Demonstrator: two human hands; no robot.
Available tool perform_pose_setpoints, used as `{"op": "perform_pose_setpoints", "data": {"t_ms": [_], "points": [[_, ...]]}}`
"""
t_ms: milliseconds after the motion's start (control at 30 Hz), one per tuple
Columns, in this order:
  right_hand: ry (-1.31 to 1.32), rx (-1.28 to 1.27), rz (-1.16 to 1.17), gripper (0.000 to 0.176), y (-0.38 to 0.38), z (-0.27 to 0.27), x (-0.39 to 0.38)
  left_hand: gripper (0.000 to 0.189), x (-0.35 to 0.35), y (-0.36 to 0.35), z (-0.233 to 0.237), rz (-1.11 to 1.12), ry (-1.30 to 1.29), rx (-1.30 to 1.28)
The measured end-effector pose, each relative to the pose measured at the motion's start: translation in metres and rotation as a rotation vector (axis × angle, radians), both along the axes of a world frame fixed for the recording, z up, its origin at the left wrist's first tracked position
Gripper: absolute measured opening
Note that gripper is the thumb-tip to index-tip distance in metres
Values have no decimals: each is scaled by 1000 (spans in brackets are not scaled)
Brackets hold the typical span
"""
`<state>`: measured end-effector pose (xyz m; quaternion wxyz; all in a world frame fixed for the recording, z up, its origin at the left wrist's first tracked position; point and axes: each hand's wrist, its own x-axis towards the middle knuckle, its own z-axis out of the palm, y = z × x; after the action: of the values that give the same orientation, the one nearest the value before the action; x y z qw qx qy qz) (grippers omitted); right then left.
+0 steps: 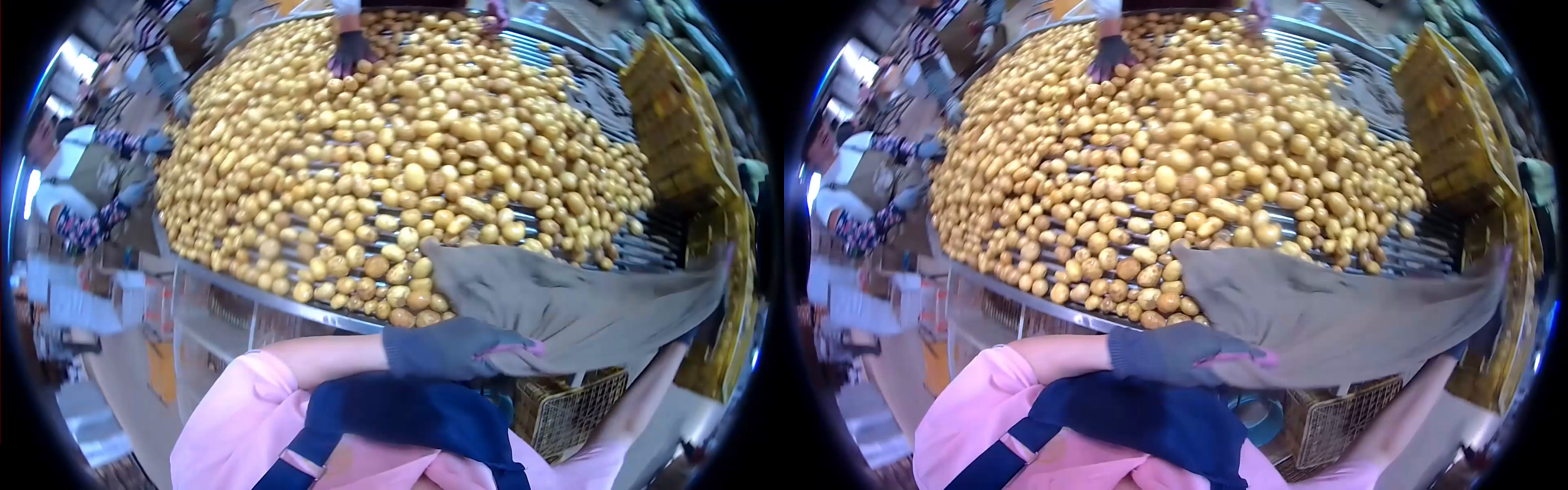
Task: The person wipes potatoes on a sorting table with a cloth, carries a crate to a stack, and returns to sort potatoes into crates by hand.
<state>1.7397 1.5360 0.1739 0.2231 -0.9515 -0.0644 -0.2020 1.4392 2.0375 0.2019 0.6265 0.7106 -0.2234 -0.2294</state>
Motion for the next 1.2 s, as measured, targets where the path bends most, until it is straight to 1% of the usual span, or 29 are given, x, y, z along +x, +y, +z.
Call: {"op": "perform_pose_setpoints", "data": {"t_ms": [33, 100, 167, 233, 267, 333, 367, 433, 467, 500, 533, 600, 633, 700, 767, 800, 833, 900, 967, 1033, 1100, 1133, 1167, 1200], "points": [[75, -4, 28, 46, -4, -44, -5, 51, -6, -9, -29, 9, 150, 106], [159, -72, 83, 46, 3, -138, -25, 50, -33, -10, -91, 151, 11, 314], [106, -257, 172, 47, 37, -241, -58, 49, -56, 5, -120, 324, 30, 505], [104, 494, 153, 48, 148, -215, -113, 50, -81, 26, -133, 383, -347, 891], [37, 86, 192, 48, 135, -260, -112, 50, -91, 35, -144, 374, -328, 874], [165, 176, 213, 48, 193, -247, -151, 50, -108, 44, -166, 594, -529, 1164], [215, 199, 260, 48, 225, -245, -171, 50, -108, 48, -169, 599, -522, 1134], [331, 230, 391, 48, 292, -240, -211, 54, -108, 55, -174, 732, -555, 1076], [392, 254, 464, 48, 329, -238, -228, 65, -108, 62, -182, 772, -587, 1111], [443, 283, 533, 48, 368, -235, -242, 65, -111, 69, -190, 771, -580, 1086], [480, 310, 588, 49, 406, -233, -251, 63, -119, 76, -198, 1028, -195, 731], [532, 386, 669, 49, 482, -232, -263, 60, -128, 114, -199, 1173, 0, 742], [546, 429, 705, 49, 522, -231, -266, 60, -130, 141, -196, 1170, -9, 731], [567, 531, 767, 49, 602, -227, -272, 48, -140, 191, -187, 907, -289, 1110], [570, 617, 796, 50, 685, -222, -272, 44, -147, 231, -182, 949, -100, 1087], [578, 654, 785, 50, 726, -221, -264, 43, -143, 253, -184, 1013, 66, 1125], [587, 676, 766, 50, 762, -220, -257, 49, -139, 272, -178, 1090, 18, 1039], [577, 676, 661, 50, 825, -213, -231, 56, -127, 311, -170, 1368, 29, 768], [448, 640, 512, 54, 855, -185, -224, 51, -133, 349, -160, 1490, -109, 652], [457, 890, 666, 54, 825, -128, -212, 47, -159, 390, -150, 1266, -138, 754], [168, 1018, 795, 53, 788, -83, -191, 45, -162, 403, -120, 1132, -366, 880], [31, 996, 824, 47, 758, -56, -185, 44, -146, 385, -96, 1275, -259, 551], [-28, 1081, 857, 52, 733, -29, -185, 43, -134, 360, -73, 1386, -127, 220], [45, 1190, 890, 53, 708, -10, -180, 41, -126, 351, -63, 1317, -229, 323]]}}
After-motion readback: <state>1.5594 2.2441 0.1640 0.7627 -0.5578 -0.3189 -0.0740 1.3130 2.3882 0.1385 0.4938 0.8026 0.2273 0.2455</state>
